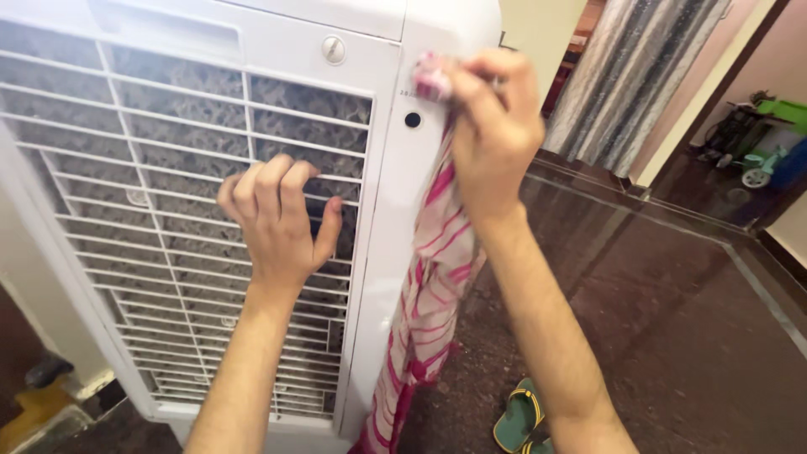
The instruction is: The person cleans the exterior and edges of a white air cooler using a patterned cloth, wiping the sides and various parts of the plastic frame.
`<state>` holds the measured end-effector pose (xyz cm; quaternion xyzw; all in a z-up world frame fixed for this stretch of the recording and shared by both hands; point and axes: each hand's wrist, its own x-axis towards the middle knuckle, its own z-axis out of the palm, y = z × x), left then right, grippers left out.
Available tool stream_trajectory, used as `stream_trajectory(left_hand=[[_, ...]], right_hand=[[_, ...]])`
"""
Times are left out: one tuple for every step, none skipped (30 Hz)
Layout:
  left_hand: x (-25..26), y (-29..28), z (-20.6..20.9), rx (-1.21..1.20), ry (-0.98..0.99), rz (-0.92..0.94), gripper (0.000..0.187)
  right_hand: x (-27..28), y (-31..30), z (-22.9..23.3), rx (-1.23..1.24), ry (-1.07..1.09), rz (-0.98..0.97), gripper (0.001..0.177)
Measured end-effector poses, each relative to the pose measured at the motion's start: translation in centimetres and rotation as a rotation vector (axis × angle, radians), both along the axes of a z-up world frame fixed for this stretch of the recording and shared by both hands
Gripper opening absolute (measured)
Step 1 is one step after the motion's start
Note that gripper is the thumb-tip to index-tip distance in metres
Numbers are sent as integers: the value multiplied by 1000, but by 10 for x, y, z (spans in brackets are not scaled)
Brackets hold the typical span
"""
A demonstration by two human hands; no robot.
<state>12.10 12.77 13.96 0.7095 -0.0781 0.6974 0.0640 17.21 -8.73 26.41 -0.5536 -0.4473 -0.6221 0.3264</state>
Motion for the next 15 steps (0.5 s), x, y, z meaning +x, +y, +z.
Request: stream_trajectory(left_hand=[[1,-1,0,-10,6,5,38],[2,-1,0,-20,12,9,37],[2,-1,0,-25,22,18,36],[2,-2,1,-30,32,26,34],[3,-1,1,-35,39,34,33],[3,-1,2,-37,36,35,33],[3,-1,2,-42,30,34,32],[4,-2,2,-46,24,33,32],[4,-2,2,-47,25,33,31],[5,-3,2,-47,26,34,31],[5,-2,2,-46,26,36,30],[5,-2,2,-40,24,30,30],[5,-2,2,-35,20,25,30],[6,-1,3,-31,16,21,29],[5,-1,1,-33,18,29,29]], right_hand=[[2,0,4,7,29,45,41],[3,0,2,21,22,2,42],[3,-1,-5,37,15,-39,43],[3,-3,-15,52,8,-80,44],[5,-2,-28,38,-12,-80,41],[7,-1,-46,24,-31,-80,38],[4,-3,-68,-22,-19,-60,37],[0,-5,-93,-69,-7,-38,35],[-5,-4,-118,-85,-8,-54,29],[-10,-5,-140,-125,13,-45,29],[-14,-6,-158,-163,34,-33,29],[-17,-7,-170,-171,49,-42,28],[-20,-7,-178,-181,62,-50,27],[-21,-6,-181,-191,74,-58,26],[-19,-8,-177,-213,19,-64,20]])
